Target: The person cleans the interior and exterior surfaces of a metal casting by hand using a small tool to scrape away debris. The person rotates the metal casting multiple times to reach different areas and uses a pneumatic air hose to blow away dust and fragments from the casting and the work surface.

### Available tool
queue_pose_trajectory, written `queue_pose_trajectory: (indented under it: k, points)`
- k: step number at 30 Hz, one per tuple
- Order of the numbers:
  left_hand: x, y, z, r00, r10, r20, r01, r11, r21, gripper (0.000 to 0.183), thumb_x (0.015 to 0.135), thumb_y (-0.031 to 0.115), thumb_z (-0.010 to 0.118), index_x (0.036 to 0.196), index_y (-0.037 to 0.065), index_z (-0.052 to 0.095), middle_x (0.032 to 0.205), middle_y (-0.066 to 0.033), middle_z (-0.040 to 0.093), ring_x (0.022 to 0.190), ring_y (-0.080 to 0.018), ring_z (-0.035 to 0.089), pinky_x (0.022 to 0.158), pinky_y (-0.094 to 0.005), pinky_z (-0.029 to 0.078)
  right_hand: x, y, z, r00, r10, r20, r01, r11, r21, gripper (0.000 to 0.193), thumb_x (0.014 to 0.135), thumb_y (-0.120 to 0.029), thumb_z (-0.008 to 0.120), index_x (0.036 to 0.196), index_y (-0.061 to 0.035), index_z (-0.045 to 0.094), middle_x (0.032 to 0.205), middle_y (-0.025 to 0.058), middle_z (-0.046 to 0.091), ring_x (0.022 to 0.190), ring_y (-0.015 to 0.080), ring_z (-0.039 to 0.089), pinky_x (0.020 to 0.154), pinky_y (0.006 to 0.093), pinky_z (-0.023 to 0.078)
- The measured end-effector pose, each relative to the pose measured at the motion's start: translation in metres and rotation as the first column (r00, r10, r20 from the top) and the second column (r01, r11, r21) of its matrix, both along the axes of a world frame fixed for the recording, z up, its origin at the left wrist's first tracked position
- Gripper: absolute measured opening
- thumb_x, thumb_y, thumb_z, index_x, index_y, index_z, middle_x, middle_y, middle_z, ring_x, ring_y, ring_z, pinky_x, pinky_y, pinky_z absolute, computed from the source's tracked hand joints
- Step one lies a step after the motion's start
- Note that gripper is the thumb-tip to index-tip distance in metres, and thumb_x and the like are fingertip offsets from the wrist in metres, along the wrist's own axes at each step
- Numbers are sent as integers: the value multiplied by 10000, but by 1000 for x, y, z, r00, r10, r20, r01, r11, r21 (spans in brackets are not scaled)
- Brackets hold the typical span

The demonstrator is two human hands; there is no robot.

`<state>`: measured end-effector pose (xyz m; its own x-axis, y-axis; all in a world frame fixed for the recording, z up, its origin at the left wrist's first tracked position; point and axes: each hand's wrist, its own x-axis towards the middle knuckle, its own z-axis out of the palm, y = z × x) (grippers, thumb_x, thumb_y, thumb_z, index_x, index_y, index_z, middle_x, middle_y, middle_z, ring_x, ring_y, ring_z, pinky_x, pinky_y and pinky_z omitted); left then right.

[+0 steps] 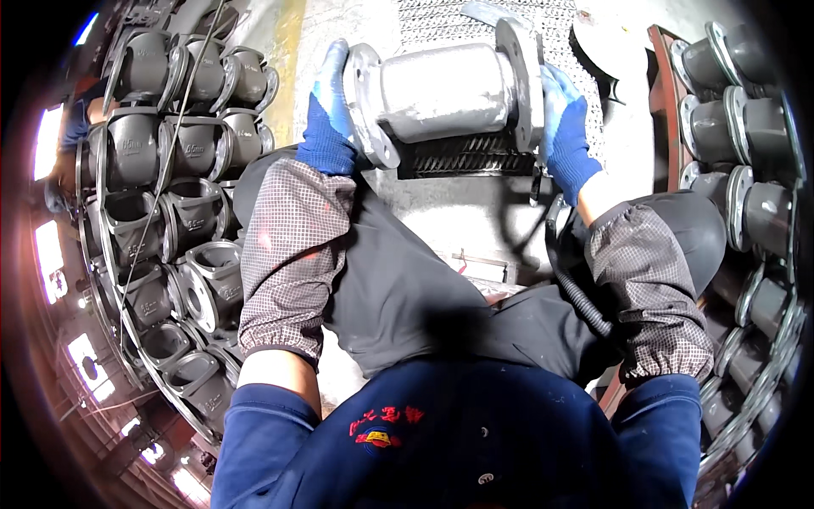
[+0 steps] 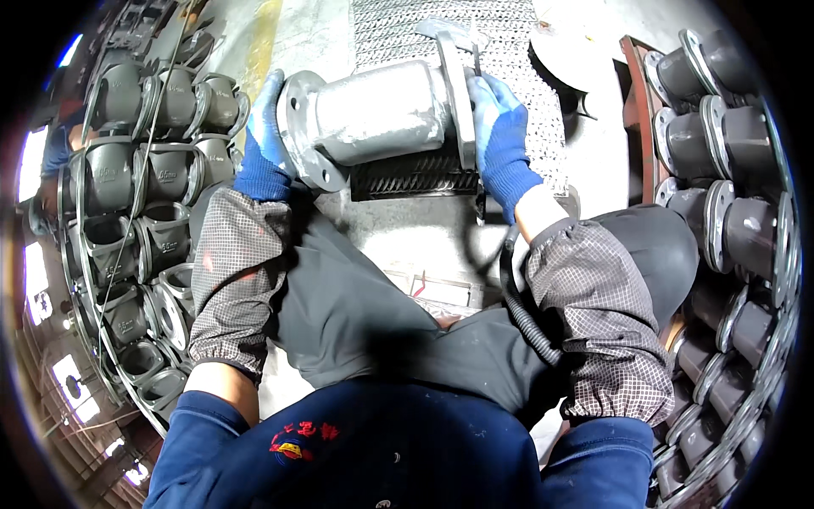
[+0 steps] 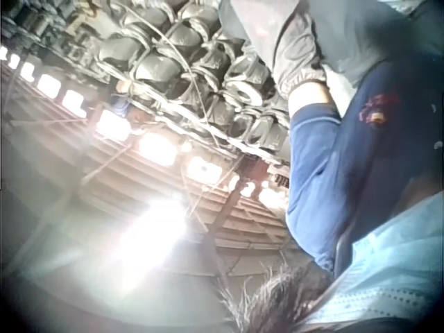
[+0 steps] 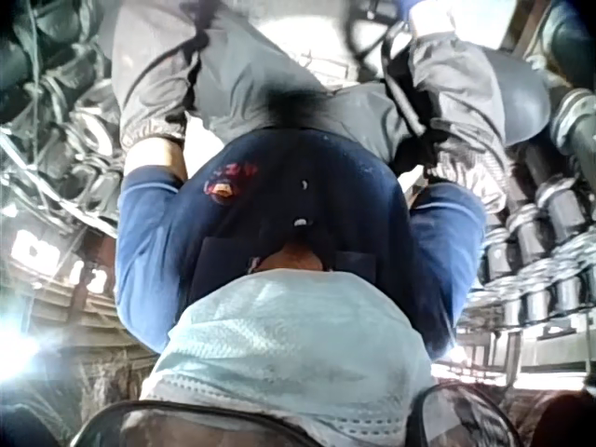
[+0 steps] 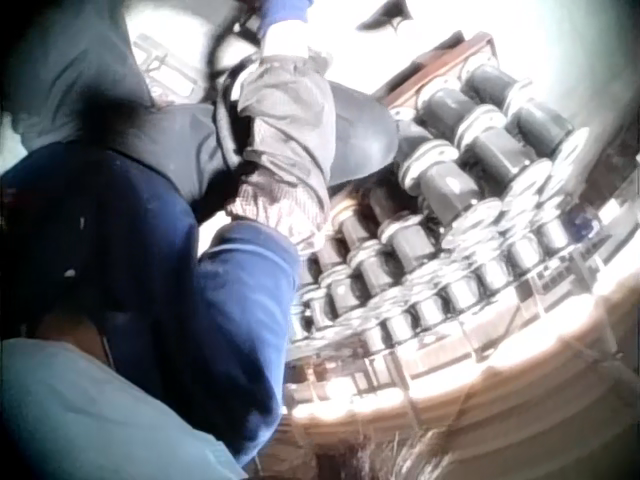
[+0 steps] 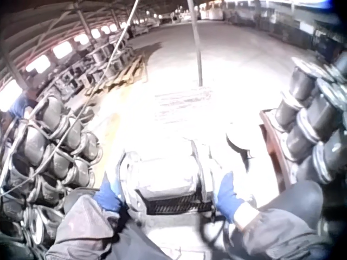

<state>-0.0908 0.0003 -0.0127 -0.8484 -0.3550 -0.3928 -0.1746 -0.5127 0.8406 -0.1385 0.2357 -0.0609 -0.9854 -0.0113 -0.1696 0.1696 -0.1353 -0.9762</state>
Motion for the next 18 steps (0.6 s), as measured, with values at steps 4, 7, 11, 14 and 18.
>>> queue_pose_trajectory:
  k: [4, 7, 11, 14, 18]
  points:
    - [-16, 8, 1, 998, -48, 40, 46, 996, 70, 397, 899, 367, 482, 1015, 0, 578, 937, -148, 634, 834, -252, 631, 783, -366, 523, -19, 6, -12, 986, -6, -166, 27, 992, 125, 330, 870, -180, 536, 1108, 47, 562, 983, 107, 624, 908, 163, 565, 843, 265, 426]
    - [-21, 0, -19, 988, -107, 114, 87, 983, 164, 380, 896, 367, 480, 955, 5, 579, 919, -147, 633, 815, -246, 620, 770, -376, 517, -25, 6, -12, 977, 18, -211, 12, 990, 140, 303, 854, -176, 532, 1058, 41, 586, 944, 104, 621, 864, 157, 557, 815, 262, 426]
    - [-15, 10, -21, 988, -132, 81, 123, 986, 110, 400, 898, 388, 479, 981, 9, 575, 936, -150, 626, 831, -254, 607, 767, -376, 509, -22, 3, 3, 993, -38, 113, 31, 998, 61, 308, 871, -212, 464, 1038, -2, 616, 1018, 161, 615, 917, 242, 572, 852, 300, 418]
    - [-7, 15, -15, 993, -92, 74, 85, 992, 95, 419, 894, 409, 485, 1031, 23, 569, 961, -140, 619, 846, -256, 603, 756, -375, 509, -23, 7, -17, 1000, 27, -15, -24, 989, 143, 329, 877, -232, 465, 1056, -2, 619, 1051, 140, 614, 962, 238, 565, 874, 306, 409]
    - [3, 16, -24, 991, -52, 120, 49, 999, 21, 490, 900, 457, 459, 1190, 65, 505, 1088, -123, 569, 956, -263, 566, 812, -407, 486, -7, 23, -21, 1000, 6, -13, -4, 990, 138, 423, 890, -240, 529, 1169, 78, 515, 1124, 171, 588, 1019, 198, 547, 897, 275, 400]
